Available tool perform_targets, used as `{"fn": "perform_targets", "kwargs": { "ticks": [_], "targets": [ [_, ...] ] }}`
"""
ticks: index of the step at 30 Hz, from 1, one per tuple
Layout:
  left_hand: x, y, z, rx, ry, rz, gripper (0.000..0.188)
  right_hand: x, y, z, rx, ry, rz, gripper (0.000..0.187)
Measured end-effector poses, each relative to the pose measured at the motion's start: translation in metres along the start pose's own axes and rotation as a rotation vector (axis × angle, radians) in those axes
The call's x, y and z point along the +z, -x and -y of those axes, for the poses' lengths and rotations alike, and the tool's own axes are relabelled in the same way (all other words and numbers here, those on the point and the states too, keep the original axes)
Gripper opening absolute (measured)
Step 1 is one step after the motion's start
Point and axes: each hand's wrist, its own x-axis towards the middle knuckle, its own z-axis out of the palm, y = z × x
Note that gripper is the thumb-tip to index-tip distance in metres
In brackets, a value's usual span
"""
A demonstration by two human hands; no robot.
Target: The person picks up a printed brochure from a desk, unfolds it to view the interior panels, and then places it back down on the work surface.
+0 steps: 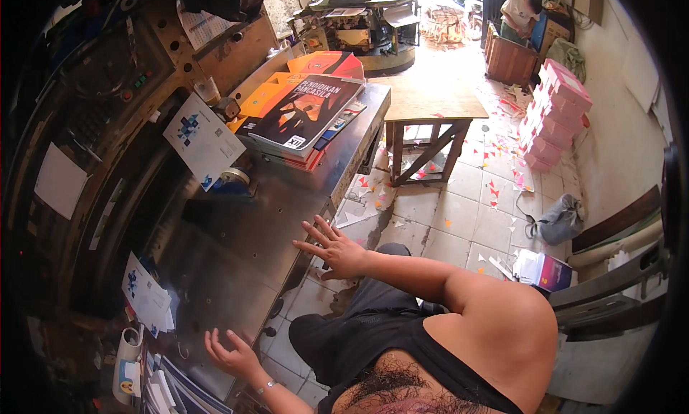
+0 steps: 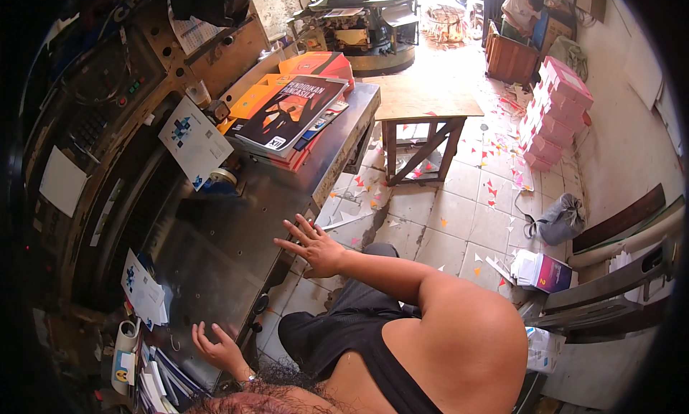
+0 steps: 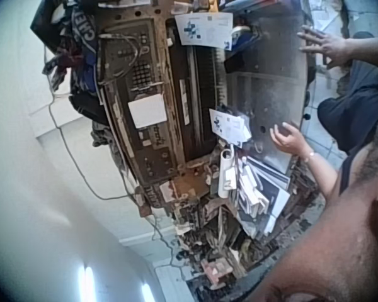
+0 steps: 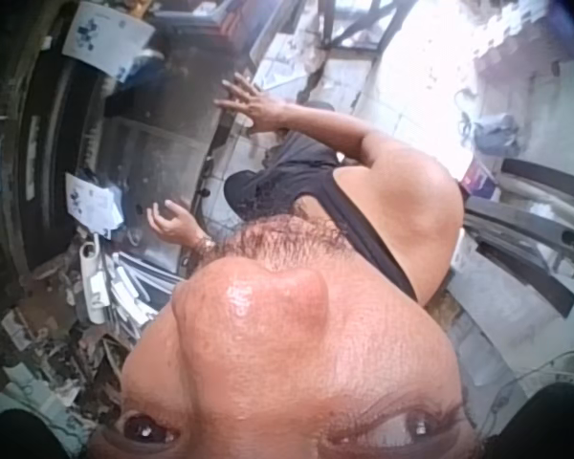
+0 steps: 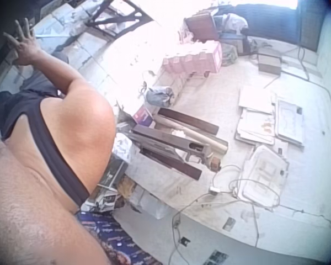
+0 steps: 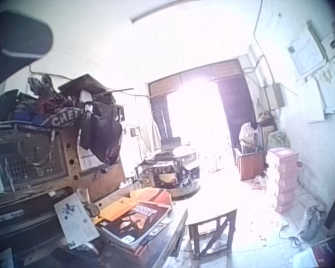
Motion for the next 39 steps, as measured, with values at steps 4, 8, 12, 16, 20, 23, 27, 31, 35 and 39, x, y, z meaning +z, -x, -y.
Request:
{"fn": "perform_targets", "kwargs": {
  "ticks": [4,8,12,16,20,23,27,31,35,39],
  "targets": [
    [0.0002,-0.0002,-0.0013,-0.002,-0.001,0.001,0.029,0.0020,0.0003,-0.0014,-0.001,-0.007,-0.003,0.123],
    [-0.0007,-0.0010,-0.0023,0.002,-0.009,-0.004,0.029,0.0018,-0.0004,-0.0005,-0.001,-0.010,-0.010,0.123],
    [0.0002,-0.0005,-0.0005,-0.003,-0.014,-0.005,0.029,0.0017,-0.0003,-0.0010,-0.008,-0.020,-0.025,0.124],
    [0.0002,-0.0004,-0.0002,-0.013,-0.013,0.001,0.029,0.0015,-0.0002,-0.0002,0.002,-0.019,-0.018,0.124],
    [-0.0004,-0.0001,-0.0005,-0.008,-0.019,0.002,0.029,-0.0006,0.0001,0.0008,0.012,-0.028,0.004,0.123],
    [-0.0010,-0.0004,-0.0018,-0.004,-0.017,-0.001,0.029,0.0026,0.0002,-0.0015,0.005,-0.040,-0.004,0.123],
    [-0.0008,-0.0001,-0.0020,-0.009,-0.017,-0.001,0.029,0.0057,0.0001,-0.0030,-0.004,-0.055,-0.013,0.124],
    [-0.0012,0.0001,-0.0016,-0.005,-0.021,0.001,0.028,0.0037,0.0003,-0.0021,-0.005,-0.050,-0.012,0.124],
    [-0.0018,-0.0008,-0.0035,-0.014,-0.013,0.006,0.029,0.0036,0.0005,-0.0023,-0.008,-0.046,-0.016,0.124],
    [-0.0013,-0.0003,-0.0014,-0.012,-0.003,0.006,0.029,0.0031,0.0001,-0.0020,-0.008,-0.045,-0.015,0.125]
  ]
}}
